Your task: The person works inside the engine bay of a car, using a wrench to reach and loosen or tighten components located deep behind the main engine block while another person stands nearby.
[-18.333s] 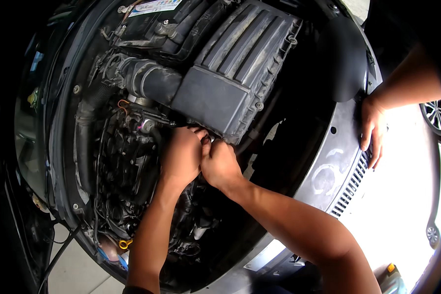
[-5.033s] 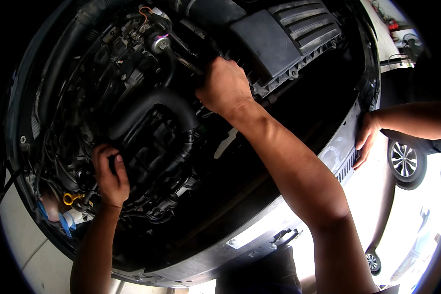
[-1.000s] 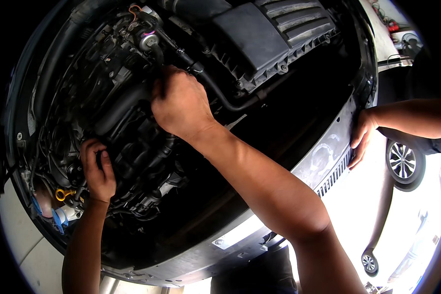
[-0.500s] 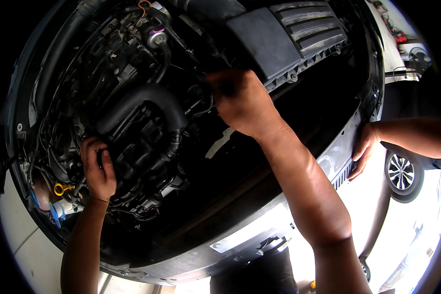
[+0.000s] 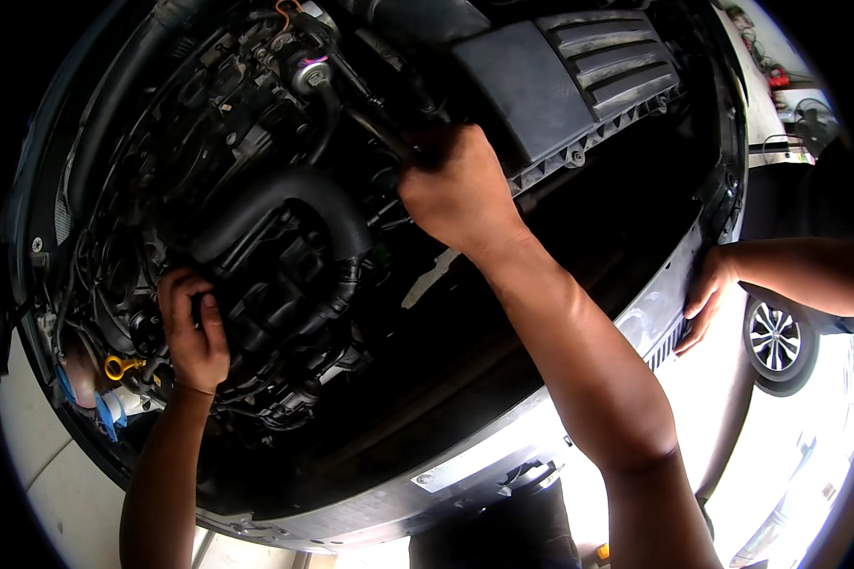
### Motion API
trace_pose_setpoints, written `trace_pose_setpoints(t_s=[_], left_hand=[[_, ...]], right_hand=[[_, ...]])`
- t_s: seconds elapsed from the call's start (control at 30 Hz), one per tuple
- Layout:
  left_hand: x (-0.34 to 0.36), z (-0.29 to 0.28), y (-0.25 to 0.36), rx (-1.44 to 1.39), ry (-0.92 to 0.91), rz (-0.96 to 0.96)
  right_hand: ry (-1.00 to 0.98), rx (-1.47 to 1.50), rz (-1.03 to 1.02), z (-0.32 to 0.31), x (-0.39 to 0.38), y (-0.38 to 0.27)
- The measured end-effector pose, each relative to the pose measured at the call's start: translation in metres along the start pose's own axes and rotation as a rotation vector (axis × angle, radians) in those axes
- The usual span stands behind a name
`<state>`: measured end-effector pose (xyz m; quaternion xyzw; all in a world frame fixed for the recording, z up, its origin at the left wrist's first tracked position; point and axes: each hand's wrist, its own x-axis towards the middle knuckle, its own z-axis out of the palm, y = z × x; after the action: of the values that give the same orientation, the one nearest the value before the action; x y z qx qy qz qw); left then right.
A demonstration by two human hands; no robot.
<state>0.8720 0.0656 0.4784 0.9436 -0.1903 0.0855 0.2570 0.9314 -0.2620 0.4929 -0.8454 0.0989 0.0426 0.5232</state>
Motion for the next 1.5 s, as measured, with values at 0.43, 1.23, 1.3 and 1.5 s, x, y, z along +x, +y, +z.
trace_pose_setpoints(t_s=[0.43, 1.23, 1.3, 1.5], left_hand=[[-0.001, -0.001, 0.0, -0.033, -0.04, -0.013], [-0.001, -0.002, -0.003, -0.001, -0.033, 0.035], [-0.001, -0.003, -0.003, 0.001, -0.029, 0.036], [0.0, -0.001, -0.002, 0.001, -0.015, 0.038]], right_hand=[[-0.013, -0.34, -0.092, 0.017, 0.05, 0.006], [-0.097, 0.522, 0.375, 0.011, -0.005, -0.003], [-0.1, 0.469, 0.382, 0.008, -0.003, 0.006], [0.127, -0.188, -0.157, 0.018, -0.008, 0.005]])
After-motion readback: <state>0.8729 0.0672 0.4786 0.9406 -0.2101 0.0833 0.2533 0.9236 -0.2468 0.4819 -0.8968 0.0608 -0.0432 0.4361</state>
